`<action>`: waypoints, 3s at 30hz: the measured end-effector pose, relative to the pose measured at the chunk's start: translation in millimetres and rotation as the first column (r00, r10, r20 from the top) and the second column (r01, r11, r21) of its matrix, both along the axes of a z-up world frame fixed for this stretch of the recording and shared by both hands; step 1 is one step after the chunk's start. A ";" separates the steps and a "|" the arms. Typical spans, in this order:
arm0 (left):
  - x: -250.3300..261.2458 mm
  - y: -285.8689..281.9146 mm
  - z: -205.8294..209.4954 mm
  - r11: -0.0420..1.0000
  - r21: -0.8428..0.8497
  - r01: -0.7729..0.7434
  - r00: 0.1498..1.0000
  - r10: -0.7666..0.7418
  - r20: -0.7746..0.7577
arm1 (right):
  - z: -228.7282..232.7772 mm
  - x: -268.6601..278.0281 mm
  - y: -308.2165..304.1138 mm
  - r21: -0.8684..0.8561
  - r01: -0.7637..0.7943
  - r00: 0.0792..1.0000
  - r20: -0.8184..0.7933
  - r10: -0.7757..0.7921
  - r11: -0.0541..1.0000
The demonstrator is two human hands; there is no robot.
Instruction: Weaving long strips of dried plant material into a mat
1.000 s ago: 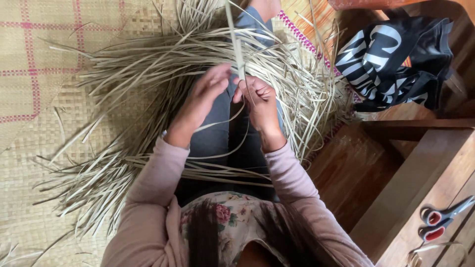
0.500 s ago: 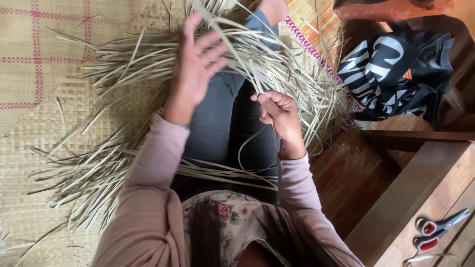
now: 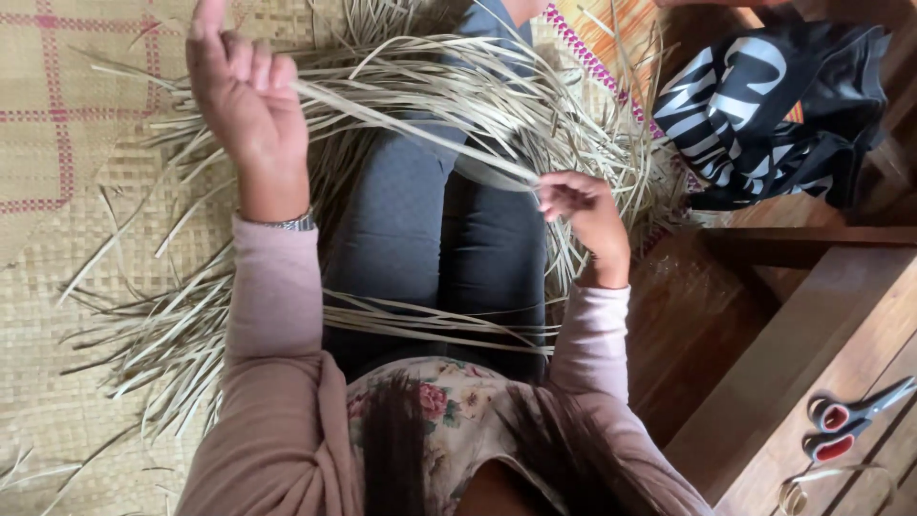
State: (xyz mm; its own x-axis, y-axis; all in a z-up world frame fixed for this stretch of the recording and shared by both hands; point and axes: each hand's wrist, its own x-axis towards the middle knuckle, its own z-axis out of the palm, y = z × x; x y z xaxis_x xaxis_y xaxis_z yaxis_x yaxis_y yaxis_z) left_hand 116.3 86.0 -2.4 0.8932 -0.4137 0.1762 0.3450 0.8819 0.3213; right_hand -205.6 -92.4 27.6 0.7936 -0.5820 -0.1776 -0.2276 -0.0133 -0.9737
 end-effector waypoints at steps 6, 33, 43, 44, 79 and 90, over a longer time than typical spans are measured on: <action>-10.3 3.7 -13.5 0.990 0.057 -0.129 0.958 0.139 -0.251 | 9.0 -5.6 7.1 0.339 0.115 0.949 0.240 -0.204 0.934; -39.7 30.0 -13.7 0.812 0.577 0.085 0.965 0.078 -0.252 | -45.4 -52.4 -35.6 0.847 0.162 0.609 0.318 -0.727 0.506; -142.8 45.6 25.1 0.370 0.899 -0.236 0.598 -0.673 0.434 | 13.0 -16.1 -13.2 0.439 0.611 0.585 0.310 -0.749 0.659; -141.8 46.6 28.6 0.411 0.869 -0.275 0.582 -0.649 0.491 | 11.2 -13.8 -7.6 -0.125 0.640 0.769 0.089 -0.634 0.758; -160.5 112.3 -5.0 0.627 0.676 0.387 0.882 -0.465 -0.074 | -44.0 -6.6 -30.2 0.773 0.311 0.422 0.409 -0.809 0.553; -130.8 146.1 -53.2 0.455 0.777 0.435 0.898 -0.289 -0.333 | -64.7 -16.9 -41.5 0.750 0.400 0.315 0.428 -0.847 0.527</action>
